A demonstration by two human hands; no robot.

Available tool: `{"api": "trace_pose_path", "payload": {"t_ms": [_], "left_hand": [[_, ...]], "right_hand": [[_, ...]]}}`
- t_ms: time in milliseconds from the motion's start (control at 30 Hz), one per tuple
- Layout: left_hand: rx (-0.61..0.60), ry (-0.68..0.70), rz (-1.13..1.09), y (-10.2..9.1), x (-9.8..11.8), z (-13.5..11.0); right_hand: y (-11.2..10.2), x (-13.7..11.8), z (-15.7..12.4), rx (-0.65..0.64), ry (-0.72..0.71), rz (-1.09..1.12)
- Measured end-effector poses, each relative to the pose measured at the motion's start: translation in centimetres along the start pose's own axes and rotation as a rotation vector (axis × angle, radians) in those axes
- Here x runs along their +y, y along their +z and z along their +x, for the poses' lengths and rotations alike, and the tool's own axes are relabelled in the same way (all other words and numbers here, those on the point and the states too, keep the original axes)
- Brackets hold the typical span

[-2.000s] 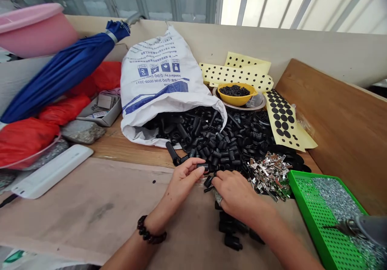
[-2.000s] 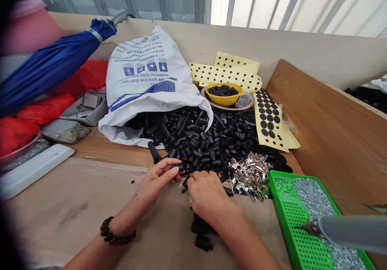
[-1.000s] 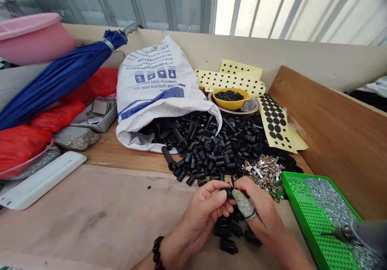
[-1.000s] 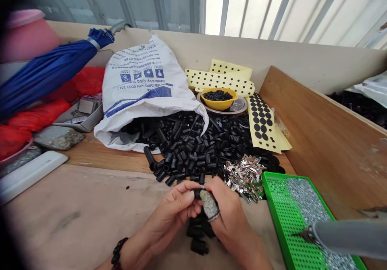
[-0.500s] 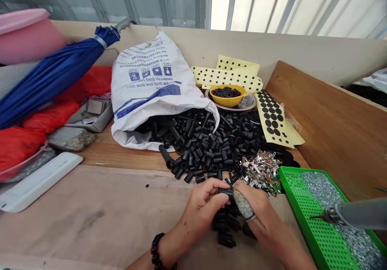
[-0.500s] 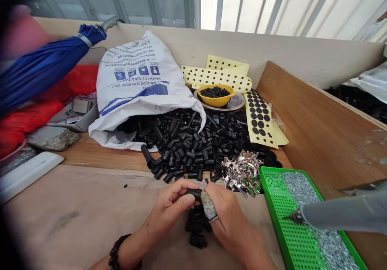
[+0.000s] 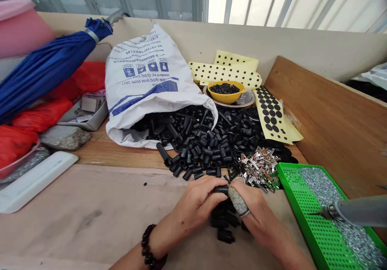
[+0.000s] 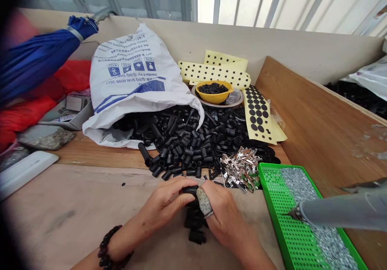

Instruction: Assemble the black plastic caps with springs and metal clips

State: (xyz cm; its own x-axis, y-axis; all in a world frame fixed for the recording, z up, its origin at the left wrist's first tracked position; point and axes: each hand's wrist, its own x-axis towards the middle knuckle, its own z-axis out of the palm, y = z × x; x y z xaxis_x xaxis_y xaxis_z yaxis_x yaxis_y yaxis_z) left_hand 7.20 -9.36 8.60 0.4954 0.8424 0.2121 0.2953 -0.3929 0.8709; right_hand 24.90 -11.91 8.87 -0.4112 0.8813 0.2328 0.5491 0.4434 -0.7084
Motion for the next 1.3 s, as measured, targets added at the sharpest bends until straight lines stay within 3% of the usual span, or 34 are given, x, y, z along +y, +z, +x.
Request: {"api": "trace_pose_path", "payload": {"t_ms": [100, 233, 400, 733, 833, 1033, 1300], "left_hand": [[-0.026, 0.08, 0.113, -0.4, 0.0, -0.1], [0.003, 0.059, 0.072, -0.1, -0.1, -0.3], [0.033, 0.029, -0.033, 0.2, 0.1, -0.5], [0.024, 0.291, 0.17, 0.3, -0.3, -1.3], [0.019, 0.231, 0.133, 0.4, -0.1, -1.0], [-0.041, -0.016, -0.136, 0.2, 0.3, -0.6], [-0.026, -0.187, -0.439, 0.9, -0.9, -0.6]], "right_hand": [[0.2, 0.3, -0.1, -0.038, -0.026, -0.077], [0.1, 0.6, -0.3, -0.08, -0.077, -0.104], [0.2, 0.5, -0.3, 0.013, -0.124, -0.132], [0.4, -0.8, -0.4, -0.006, 0.03, 0.094], [0.4, -0.7, -0.5, 0.022, -0.016, 0.026], [0.5, 0.1, -0.4, 0.048, -0.152, -0.119], [0.3, -0.2, -0.6, 0.01, -0.006, -0.185]]}}
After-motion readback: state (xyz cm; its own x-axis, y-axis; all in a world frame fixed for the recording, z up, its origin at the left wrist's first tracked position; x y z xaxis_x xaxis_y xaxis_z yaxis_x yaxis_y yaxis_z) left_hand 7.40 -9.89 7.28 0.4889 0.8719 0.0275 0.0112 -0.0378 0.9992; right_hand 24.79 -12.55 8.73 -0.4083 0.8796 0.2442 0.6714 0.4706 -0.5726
